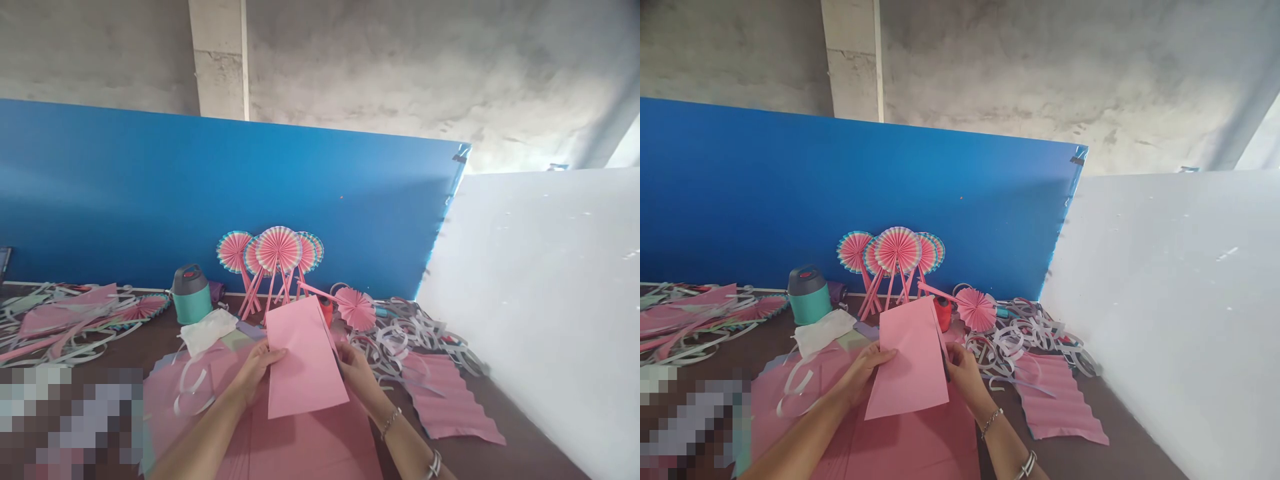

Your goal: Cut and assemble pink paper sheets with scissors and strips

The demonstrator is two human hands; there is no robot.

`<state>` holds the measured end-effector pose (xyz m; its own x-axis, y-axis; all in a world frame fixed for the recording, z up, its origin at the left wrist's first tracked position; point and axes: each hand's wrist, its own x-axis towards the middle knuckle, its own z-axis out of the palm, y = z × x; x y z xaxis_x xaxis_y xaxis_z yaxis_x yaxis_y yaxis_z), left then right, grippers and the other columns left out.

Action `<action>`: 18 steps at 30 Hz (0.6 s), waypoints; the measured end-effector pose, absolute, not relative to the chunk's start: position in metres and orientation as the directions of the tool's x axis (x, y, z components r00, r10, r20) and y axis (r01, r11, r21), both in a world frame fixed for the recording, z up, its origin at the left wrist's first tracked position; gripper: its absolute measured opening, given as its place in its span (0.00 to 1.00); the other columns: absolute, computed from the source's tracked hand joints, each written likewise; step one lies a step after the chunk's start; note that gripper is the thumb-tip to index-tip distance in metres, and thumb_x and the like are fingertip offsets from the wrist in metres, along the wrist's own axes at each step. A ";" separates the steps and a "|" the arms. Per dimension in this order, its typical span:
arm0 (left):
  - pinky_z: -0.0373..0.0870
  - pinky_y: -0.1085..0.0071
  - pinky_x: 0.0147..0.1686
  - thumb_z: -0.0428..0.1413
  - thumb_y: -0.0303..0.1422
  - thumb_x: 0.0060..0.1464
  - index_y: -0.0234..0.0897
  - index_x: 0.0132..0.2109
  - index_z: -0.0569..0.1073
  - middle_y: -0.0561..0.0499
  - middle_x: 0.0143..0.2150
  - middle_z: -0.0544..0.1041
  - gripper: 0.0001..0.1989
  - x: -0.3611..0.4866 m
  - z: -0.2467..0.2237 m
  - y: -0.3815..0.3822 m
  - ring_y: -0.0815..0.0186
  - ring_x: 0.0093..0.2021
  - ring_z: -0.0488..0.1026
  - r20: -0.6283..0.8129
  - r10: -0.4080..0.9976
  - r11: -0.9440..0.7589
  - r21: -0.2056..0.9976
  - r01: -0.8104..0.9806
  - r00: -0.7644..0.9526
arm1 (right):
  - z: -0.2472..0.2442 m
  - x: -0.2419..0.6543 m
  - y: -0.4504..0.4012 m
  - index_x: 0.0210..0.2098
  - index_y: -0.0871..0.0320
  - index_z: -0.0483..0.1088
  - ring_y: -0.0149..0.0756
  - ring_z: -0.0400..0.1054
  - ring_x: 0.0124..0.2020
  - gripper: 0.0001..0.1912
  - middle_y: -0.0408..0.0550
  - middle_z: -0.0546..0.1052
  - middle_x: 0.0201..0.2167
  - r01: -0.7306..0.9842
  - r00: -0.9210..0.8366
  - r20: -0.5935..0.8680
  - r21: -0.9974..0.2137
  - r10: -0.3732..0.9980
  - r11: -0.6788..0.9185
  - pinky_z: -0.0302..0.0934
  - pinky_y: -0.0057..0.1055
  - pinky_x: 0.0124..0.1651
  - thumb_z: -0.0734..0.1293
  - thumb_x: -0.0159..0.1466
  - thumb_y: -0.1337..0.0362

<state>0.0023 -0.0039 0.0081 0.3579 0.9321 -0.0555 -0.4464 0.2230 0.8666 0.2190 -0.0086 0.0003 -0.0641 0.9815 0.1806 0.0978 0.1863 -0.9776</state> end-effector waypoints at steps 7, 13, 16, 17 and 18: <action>0.71 0.69 0.28 0.66 0.35 0.39 0.30 0.38 0.74 0.42 0.32 0.80 0.18 0.002 0.009 -0.005 0.59 0.27 0.77 -0.049 0.941 0.200 0.879 -0.433 0.334 | 0.005 0.218 -0.010 0.32 0.61 0.73 0.33 0.64 0.25 0.18 0.42 0.70 0.20 0.105 -0.066 0.184 -0.976 0.981 0.190 0.59 0.27 0.28 0.70 0.51 0.51; 0.70 0.69 0.28 0.66 0.34 0.39 0.30 0.37 0.74 0.43 0.31 0.80 0.17 0.003 0.010 -0.004 0.60 0.27 0.76 -0.049 0.945 0.195 0.877 -0.439 0.323 | 0.003 0.218 -0.008 0.31 0.62 0.73 0.32 0.63 0.24 0.18 0.42 0.69 0.19 0.136 -0.050 0.186 -0.972 0.981 0.191 0.57 0.26 0.26 0.69 0.51 0.51; 0.71 0.68 0.28 0.66 0.34 0.39 0.31 0.37 0.74 0.44 0.31 0.80 0.17 0.002 0.009 -0.004 0.60 0.27 0.76 -0.052 0.945 0.200 0.874 -0.444 0.323 | 0.003 0.219 -0.008 0.32 0.62 0.73 0.31 0.61 0.23 0.19 0.43 0.70 0.20 0.149 -0.044 0.175 -0.972 0.984 0.179 0.56 0.25 0.24 0.69 0.52 0.51; 0.71 0.68 0.28 0.66 0.34 0.39 0.31 0.38 0.74 0.44 0.31 0.80 0.17 0.002 0.009 -0.004 0.59 0.28 0.77 -0.051 0.943 0.202 0.872 -0.445 0.328 | 0.002 0.219 -0.008 0.32 0.62 0.73 0.30 0.61 0.22 0.19 0.43 0.70 0.20 0.150 -0.043 0.176 -0.972 0.983 0.181 0.56 0.25 0.24 0.69 0.52 0.51; 0.71 0.68 0.28 0.66 0.34 0.39 0.31 0.38 0.74 0.43 0.31 0.80 0.18 0.002 0.010 -0.004 0.59 0.28 0.77 -0.049 0.942 0.204 0.871 -0.447 0.333 | 0.002 0.219 -0.008 0.32 0.62 0.73 0.31 0.62 0.22 0.20 0.43 0.70 0.20 0.147 -0.045 0.180 -0.972 0.983 0.185 0.56 0.25 0.24 0.69 0.52 0.51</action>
